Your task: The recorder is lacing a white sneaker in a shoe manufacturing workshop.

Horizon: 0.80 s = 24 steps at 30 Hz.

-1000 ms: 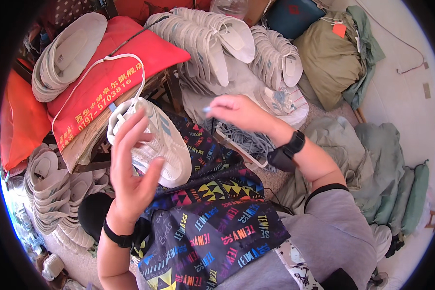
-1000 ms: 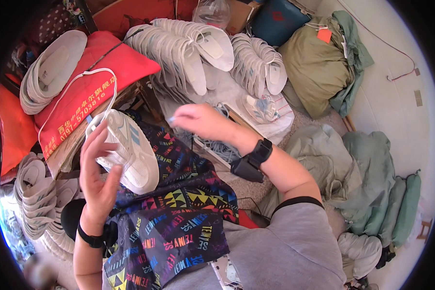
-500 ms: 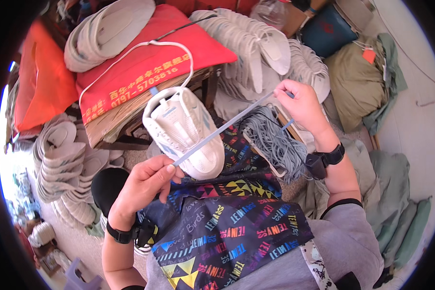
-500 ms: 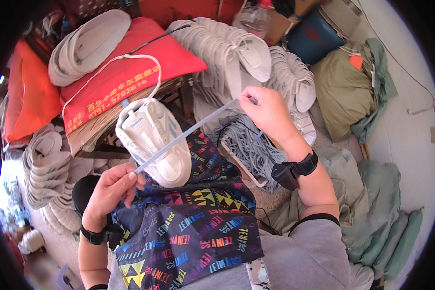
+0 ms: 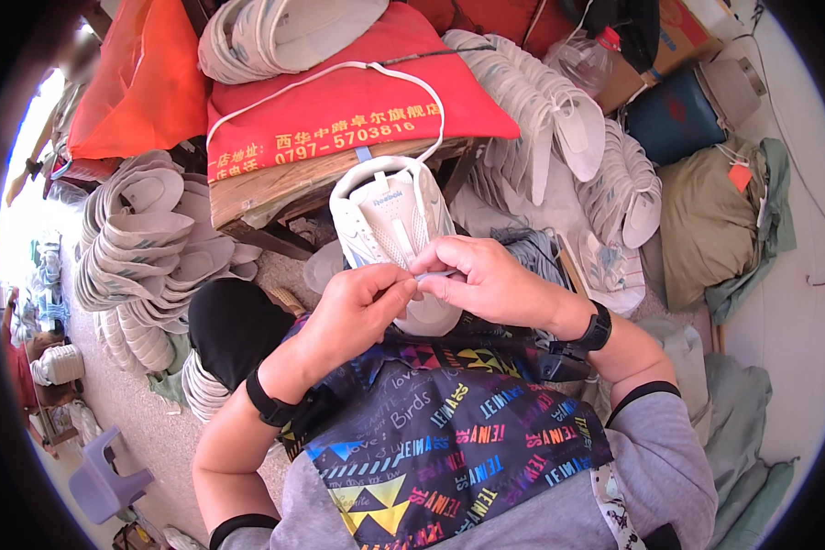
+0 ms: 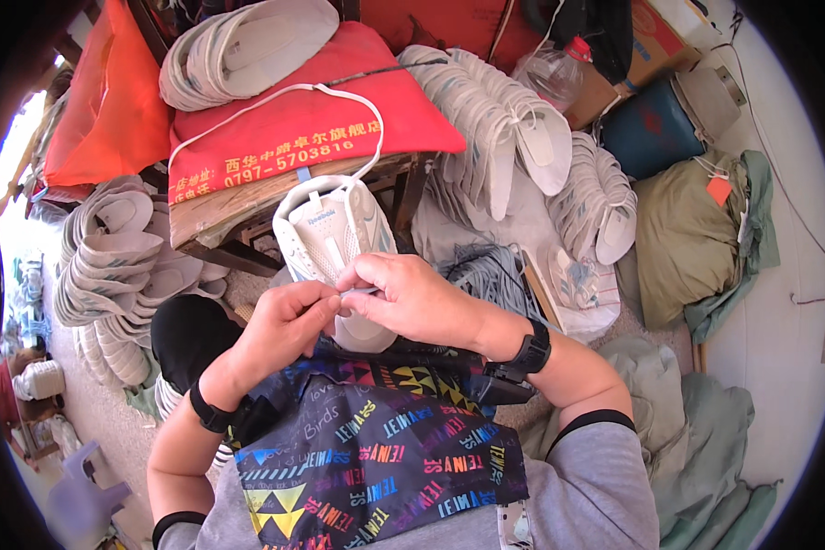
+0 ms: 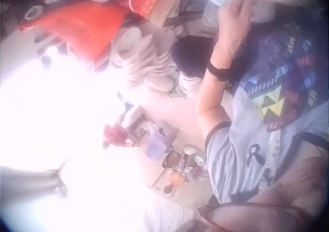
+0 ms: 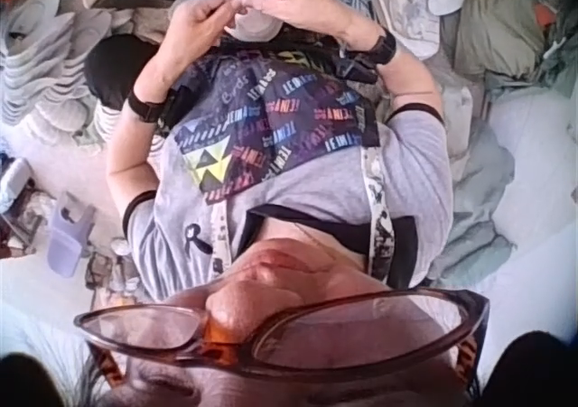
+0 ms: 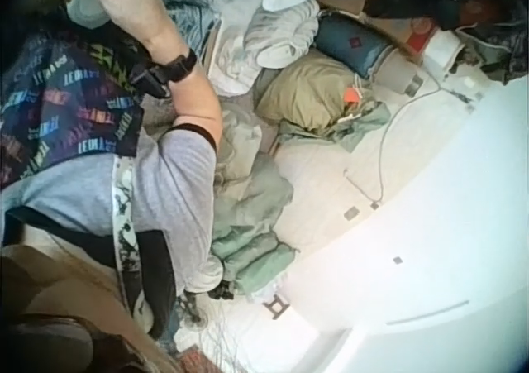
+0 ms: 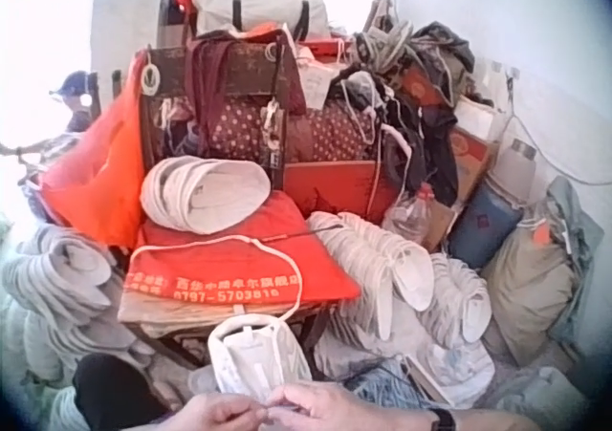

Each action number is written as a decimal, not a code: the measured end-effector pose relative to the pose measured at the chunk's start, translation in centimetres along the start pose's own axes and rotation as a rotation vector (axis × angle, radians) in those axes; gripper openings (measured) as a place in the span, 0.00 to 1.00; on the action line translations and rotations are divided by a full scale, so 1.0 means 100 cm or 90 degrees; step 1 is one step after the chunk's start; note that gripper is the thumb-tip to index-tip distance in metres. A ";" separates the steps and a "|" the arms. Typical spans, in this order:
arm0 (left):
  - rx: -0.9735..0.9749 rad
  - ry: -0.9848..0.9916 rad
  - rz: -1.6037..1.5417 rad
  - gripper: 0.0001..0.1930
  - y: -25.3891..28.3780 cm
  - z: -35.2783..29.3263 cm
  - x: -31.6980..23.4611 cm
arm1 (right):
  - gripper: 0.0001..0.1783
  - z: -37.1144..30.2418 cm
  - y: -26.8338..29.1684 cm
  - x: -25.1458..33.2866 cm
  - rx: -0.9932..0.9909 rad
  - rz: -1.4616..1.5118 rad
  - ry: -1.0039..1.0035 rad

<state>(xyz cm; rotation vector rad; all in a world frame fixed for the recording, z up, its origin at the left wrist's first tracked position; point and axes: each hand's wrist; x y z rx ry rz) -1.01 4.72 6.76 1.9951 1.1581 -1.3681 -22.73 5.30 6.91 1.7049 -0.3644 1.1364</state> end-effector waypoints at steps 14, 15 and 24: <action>-0.279 -0.399 0.192 0.29 0.028 0.052 0.041 | 0.05 0.099 -0.011 -0.041 -0.418 -0.269 0.090; -0.269 -0.365 0.128 0.27 0.028 0.051 0.042 | 0.05 0.100 -0.013 -0.044 -0.432 -0.225 0.077; -0.402 -0.477 0.363 0.20 0.018 0.022 0.035 | 0.06 0.035 0.003 -0.029 -0.240 -0.071 -0.043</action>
Point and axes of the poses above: each hand's wrist, its own z-axis towards the middle knuckle, its own y-axis out of the back of the hand, x = y × z, and after that the axes turned 15 degrees about -z, right-handed
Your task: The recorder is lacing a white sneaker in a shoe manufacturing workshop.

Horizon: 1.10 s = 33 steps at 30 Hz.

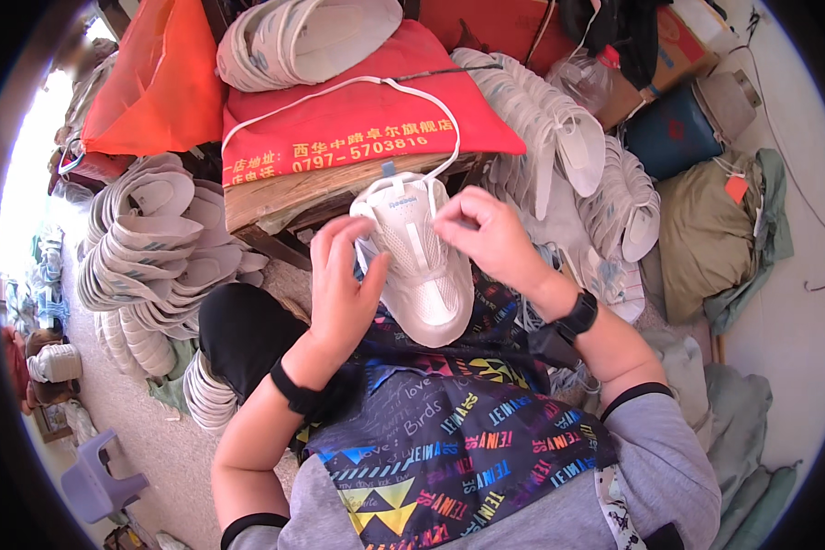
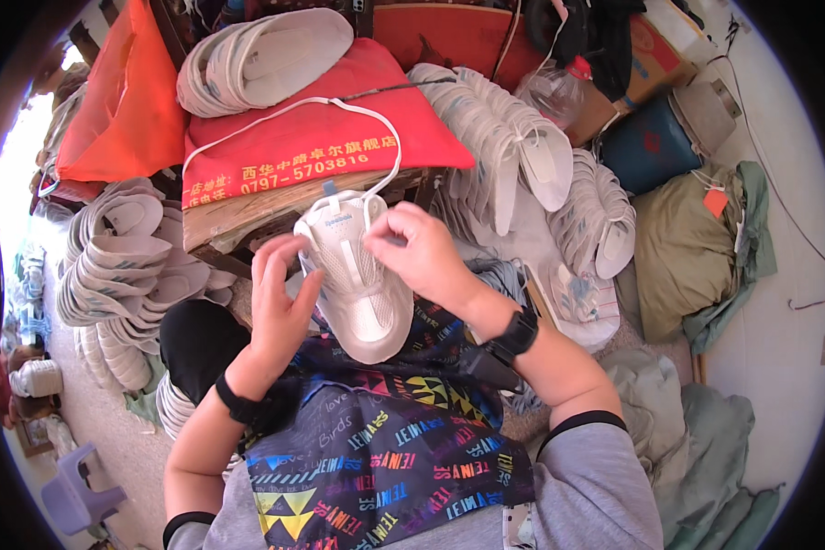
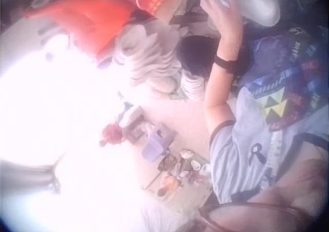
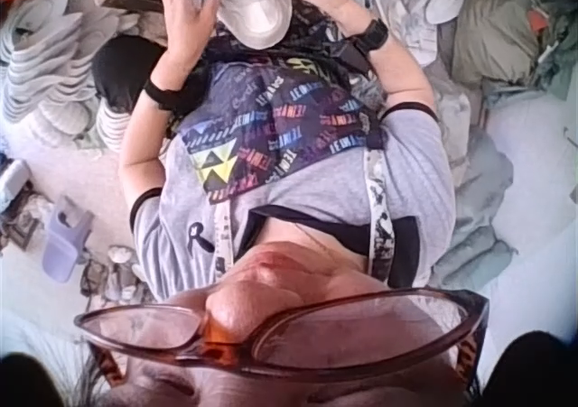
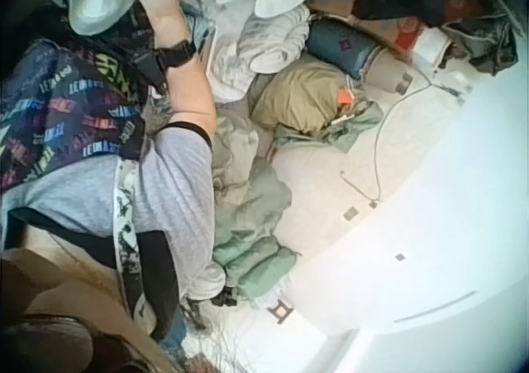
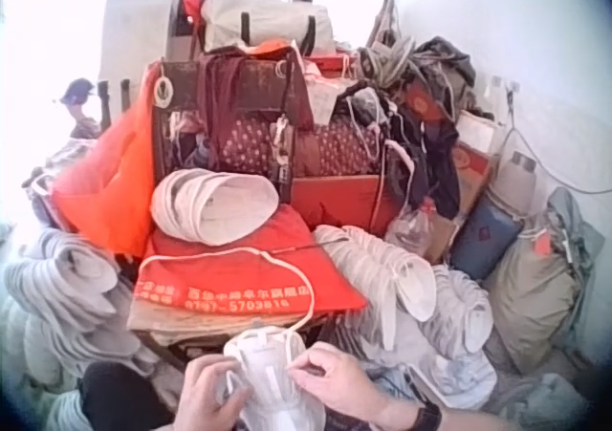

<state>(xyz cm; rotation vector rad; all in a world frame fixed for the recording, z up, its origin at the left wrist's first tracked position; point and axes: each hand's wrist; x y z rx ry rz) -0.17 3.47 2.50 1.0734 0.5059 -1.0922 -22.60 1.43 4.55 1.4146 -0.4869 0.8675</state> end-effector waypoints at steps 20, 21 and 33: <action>0.254 0.384 -0.451 0.22 0.009 -0.004 -0.018 | 0.06 -0.018 0.000 0.000 0.138 -0.092 -0.002; 0.259 0.398 -0.480 0.22 0.010 -0.003 -0.015 | 0.06 -0.016 0.000 -0.002 0.139 -0.092 -0.003; 0.250 0.420 -0.485 0.20 0.008 0.001 -0.019 | 0.04 -0.019 0.003 0.019 0.107 -0.276 0.078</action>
Point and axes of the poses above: each hand's wrist, its own z-axis towards the middle knuckle, its own y-axis out of the back of the hand, x = y × z, and after that the axes turned 15 degrees about -z, right-handed
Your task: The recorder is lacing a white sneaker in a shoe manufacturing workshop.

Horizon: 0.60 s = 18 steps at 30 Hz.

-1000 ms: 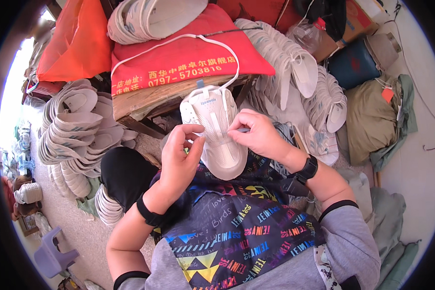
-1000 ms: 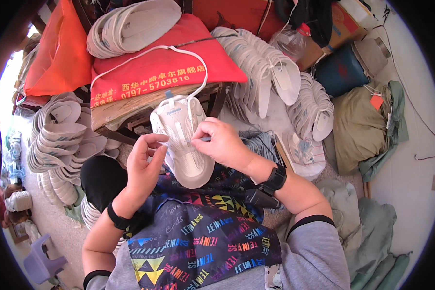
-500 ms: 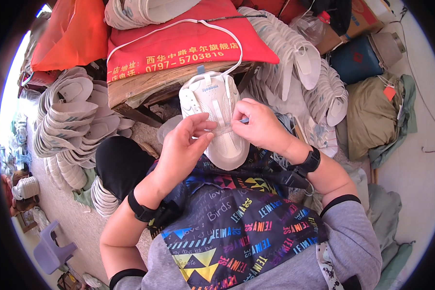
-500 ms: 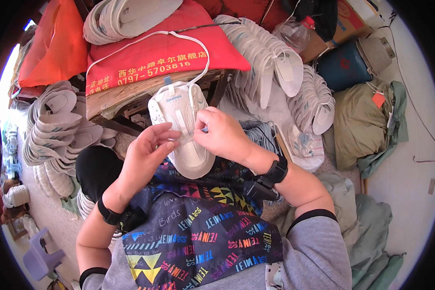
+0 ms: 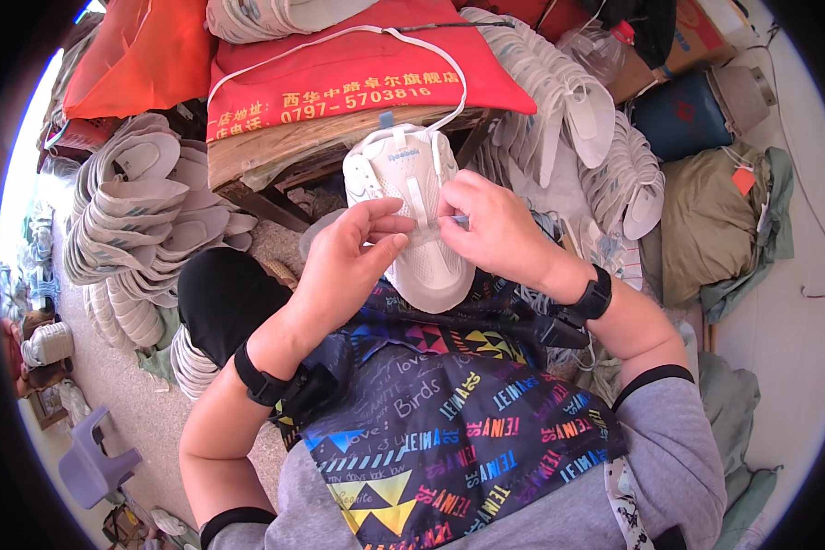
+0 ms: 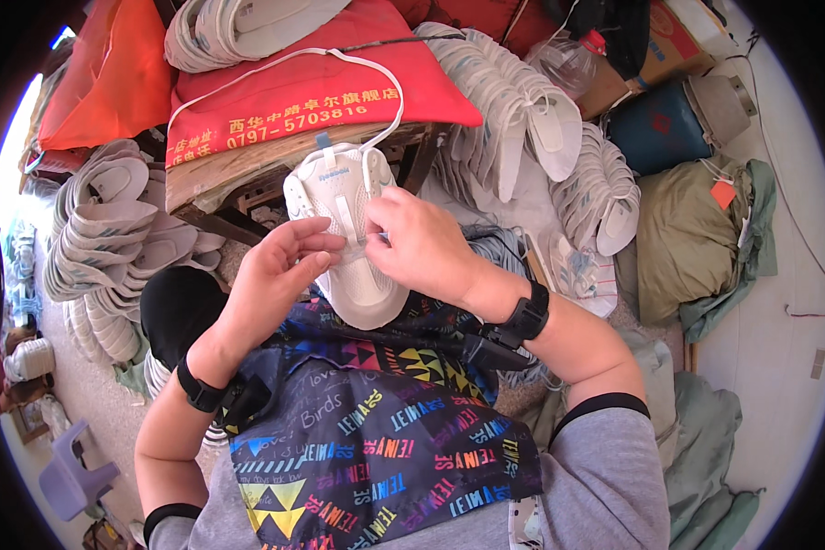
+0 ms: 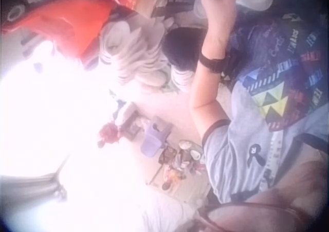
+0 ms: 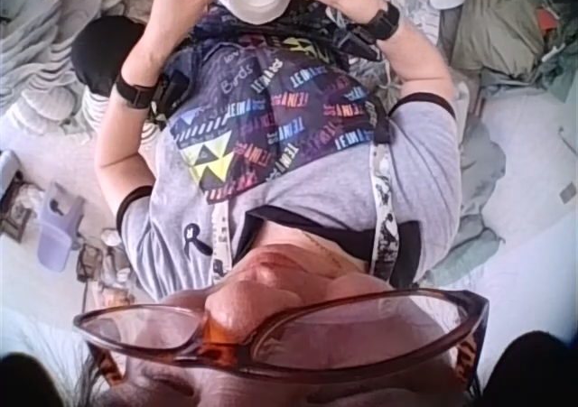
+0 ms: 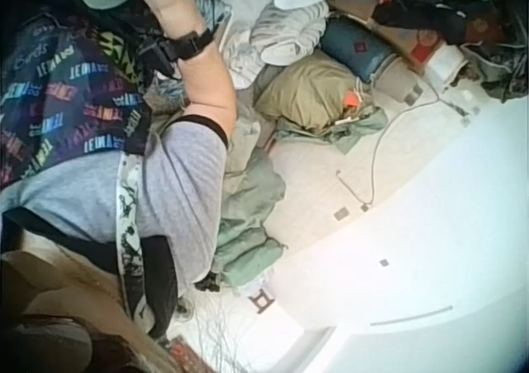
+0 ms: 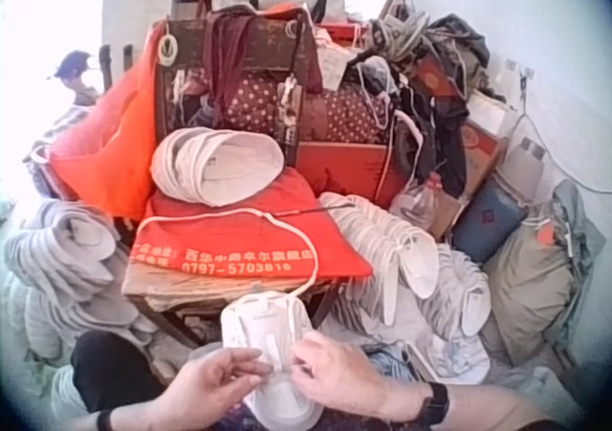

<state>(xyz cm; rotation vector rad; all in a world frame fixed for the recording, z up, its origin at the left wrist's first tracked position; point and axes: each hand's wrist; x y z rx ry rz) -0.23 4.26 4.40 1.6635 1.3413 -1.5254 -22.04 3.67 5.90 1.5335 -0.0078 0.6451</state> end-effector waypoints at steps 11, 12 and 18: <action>-0.012 -0.064 0.147 0.21 -0.007 -0.001 -0.003 | 0.08 0.000 -0.007 -0.004 -0.044 0.050 0.019; -0.016 -0.065 0.145 0.21 -0.009 -0.001 -0.002 | 0.08 -0.002 -0.007 -0.004 -0.042 0.049 0.022; -0.058 -0.201 0.369 0.18 -0.015 0.008 0.008 | 0.07 -0.007 -0.022 -0.004 -0.013 0.124 -0.009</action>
Point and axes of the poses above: each hand's wrist, its own z-axis towards the middle knuckle, its own y-axis out of the back of the hand, x = y × z, and after that the axes turned 15 degrees about -z, right-handed
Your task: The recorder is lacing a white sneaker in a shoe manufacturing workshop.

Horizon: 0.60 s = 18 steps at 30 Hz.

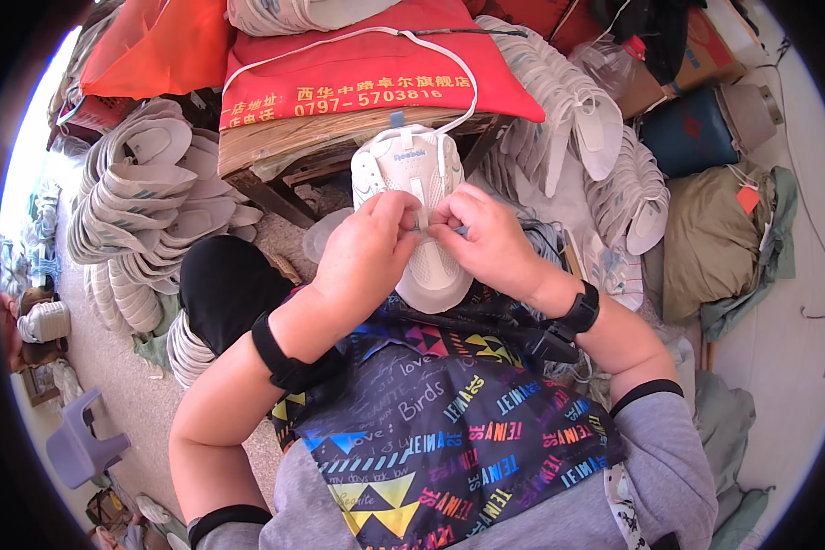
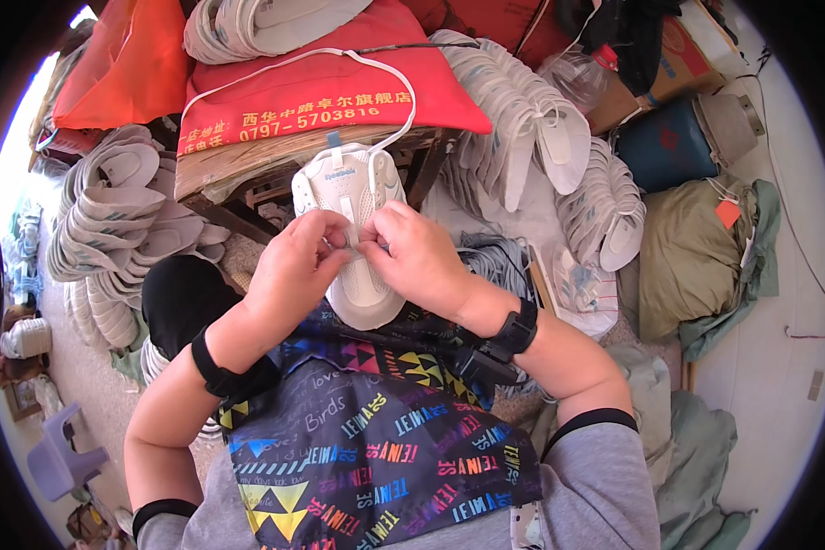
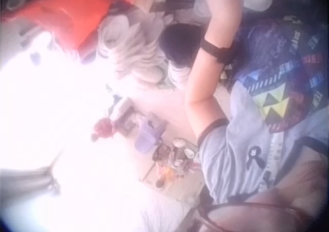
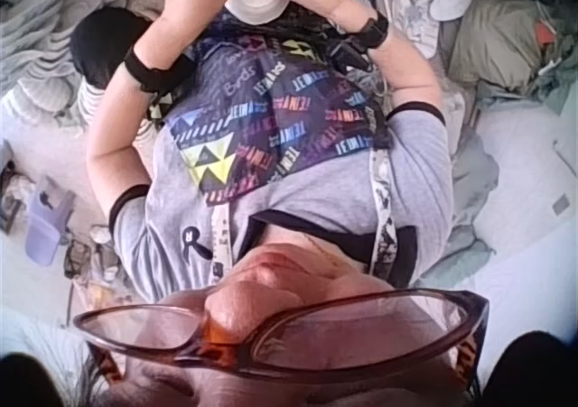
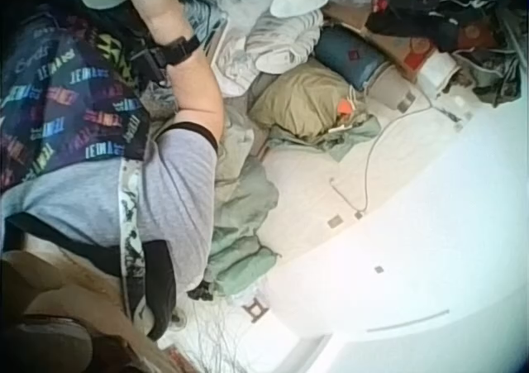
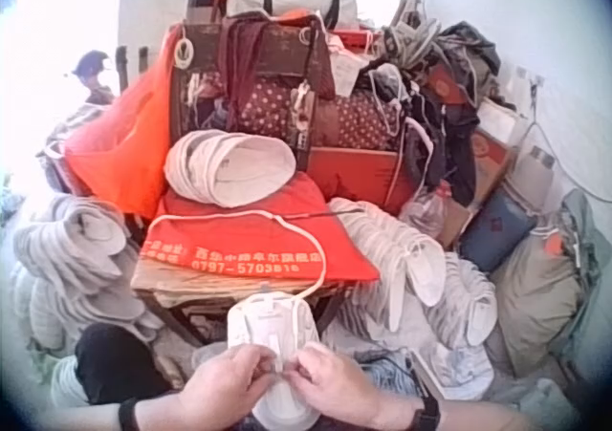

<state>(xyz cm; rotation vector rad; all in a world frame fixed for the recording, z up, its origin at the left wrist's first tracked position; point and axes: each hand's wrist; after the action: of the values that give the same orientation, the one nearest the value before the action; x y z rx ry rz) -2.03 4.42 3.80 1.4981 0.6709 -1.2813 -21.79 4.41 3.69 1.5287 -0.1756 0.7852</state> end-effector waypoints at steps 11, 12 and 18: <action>0.281 0.370 -0.253 0.11 0.125 -0.045 -0.030 | 0.08 -0.026 0.031 -0.045 0.064 -0.060 -0.047; 0.009 0.397 -0.507 0.07 0.146 -0.063 -0.013 | 0.07 -0.033 0.035 -0.055 0.081 -0.066 -0.094; -0.908 0.251 -1.003 0.04 0.436 -0.327 0.189 | 0.04 -0.075 0.031 -0.101 0.135 -0.355 -0.187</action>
<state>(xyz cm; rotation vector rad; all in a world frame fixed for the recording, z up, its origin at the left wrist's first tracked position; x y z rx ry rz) 54.08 16.34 -1.89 -0.2652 2.5556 -0.8690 -33.78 7.47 -0.10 1.7748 0.1222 0.1379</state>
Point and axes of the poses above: each hand's wrist, its own z-axis towards the middle knuckle, its own y-axis out of the back of the hand, x = y × z, and after that the axes turned 15 degrees about -z, right-handed
